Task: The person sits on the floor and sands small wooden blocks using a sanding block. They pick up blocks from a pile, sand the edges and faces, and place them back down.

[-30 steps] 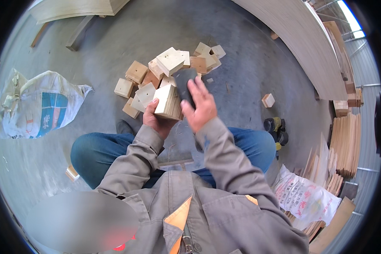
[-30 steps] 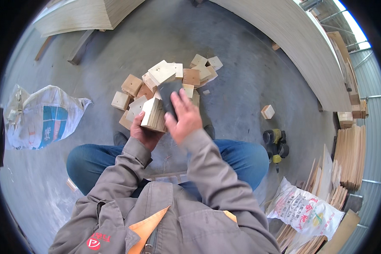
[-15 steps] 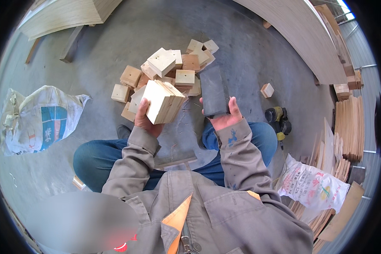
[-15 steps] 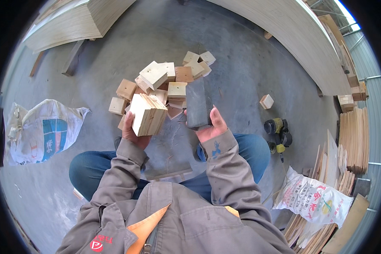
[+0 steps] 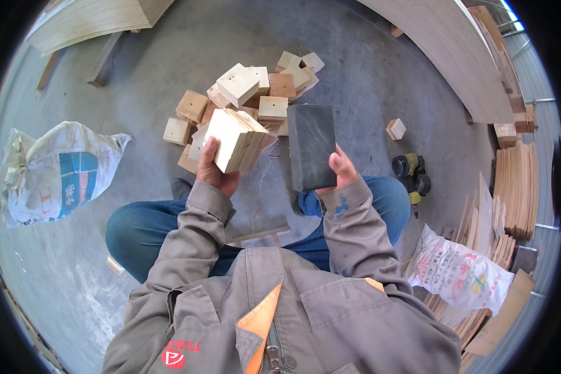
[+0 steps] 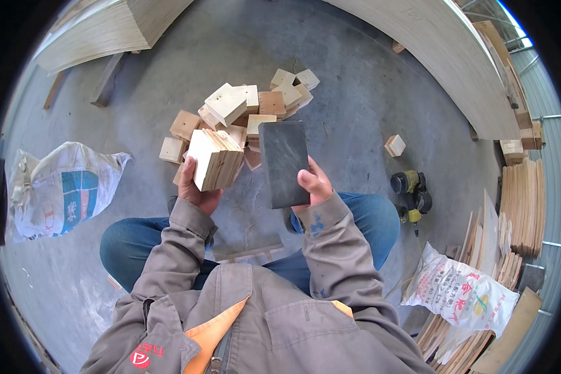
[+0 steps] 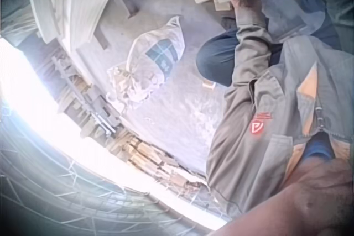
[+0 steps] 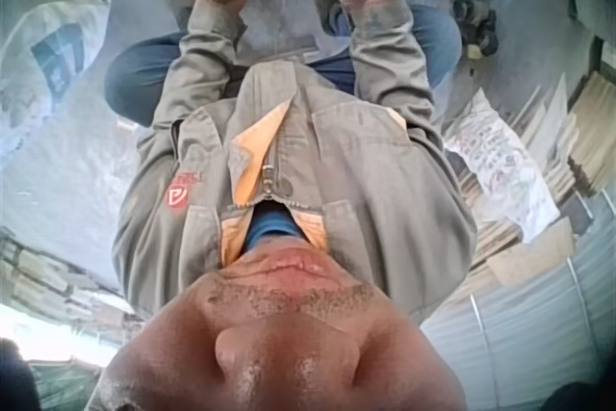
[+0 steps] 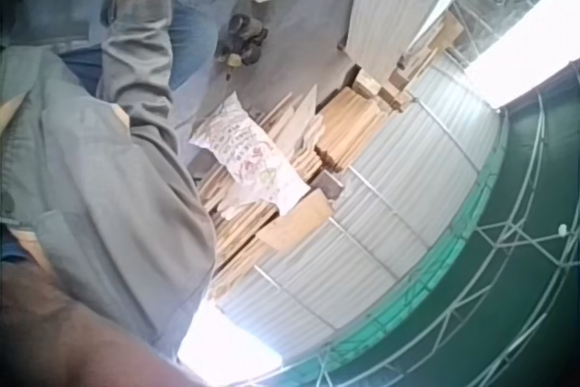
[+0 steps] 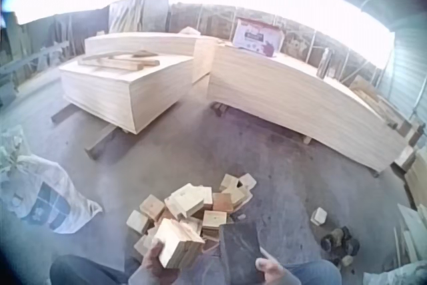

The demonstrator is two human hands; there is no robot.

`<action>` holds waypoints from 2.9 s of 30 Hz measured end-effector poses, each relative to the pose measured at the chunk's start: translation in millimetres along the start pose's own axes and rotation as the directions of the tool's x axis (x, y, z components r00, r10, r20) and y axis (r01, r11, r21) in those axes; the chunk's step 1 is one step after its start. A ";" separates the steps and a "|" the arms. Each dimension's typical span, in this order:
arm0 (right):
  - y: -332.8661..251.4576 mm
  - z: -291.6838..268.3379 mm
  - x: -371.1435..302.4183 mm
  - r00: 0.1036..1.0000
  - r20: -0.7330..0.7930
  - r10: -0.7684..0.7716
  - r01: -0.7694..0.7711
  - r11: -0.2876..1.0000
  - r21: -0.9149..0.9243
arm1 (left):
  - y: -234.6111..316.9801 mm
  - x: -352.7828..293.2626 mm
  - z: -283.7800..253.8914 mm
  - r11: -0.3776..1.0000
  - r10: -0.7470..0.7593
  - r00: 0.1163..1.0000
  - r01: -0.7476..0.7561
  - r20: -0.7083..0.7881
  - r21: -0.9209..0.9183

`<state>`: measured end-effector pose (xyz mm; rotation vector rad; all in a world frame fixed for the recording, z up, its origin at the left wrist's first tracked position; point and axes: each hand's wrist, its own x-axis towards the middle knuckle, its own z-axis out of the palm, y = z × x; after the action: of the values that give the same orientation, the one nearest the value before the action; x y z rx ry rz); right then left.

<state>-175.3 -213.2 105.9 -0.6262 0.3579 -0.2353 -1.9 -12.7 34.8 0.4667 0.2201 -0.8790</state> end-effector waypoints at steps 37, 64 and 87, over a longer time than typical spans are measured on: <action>65.4 3.1 36.4 0.945 -0.265 -0.193 0.004 0.815 -0.579 | -10.2 -6.8 12.9 0.973 -0.225 0.965 0.215 -0.137 -0.080; 30.5 15.9 33.3 0.800 0.443 -0.405 0.415 -0.161 -0.895 | -3.8 -7.0 2.6 0.945 -0.326 0.944 0.327 -0.059 0.010; -5.1 4.5 28.4 0.912 0.197 -0.361 0.178 -0.085 -0.980 | -9.9 -25.2 13.8 0.931 -0.348 0.936 0.337 0.060 0.139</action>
<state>-148.2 -223.9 105.2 -2.2832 0.5060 -0.4071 -25.4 -7.4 53.3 0.5166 0.1717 -1.2591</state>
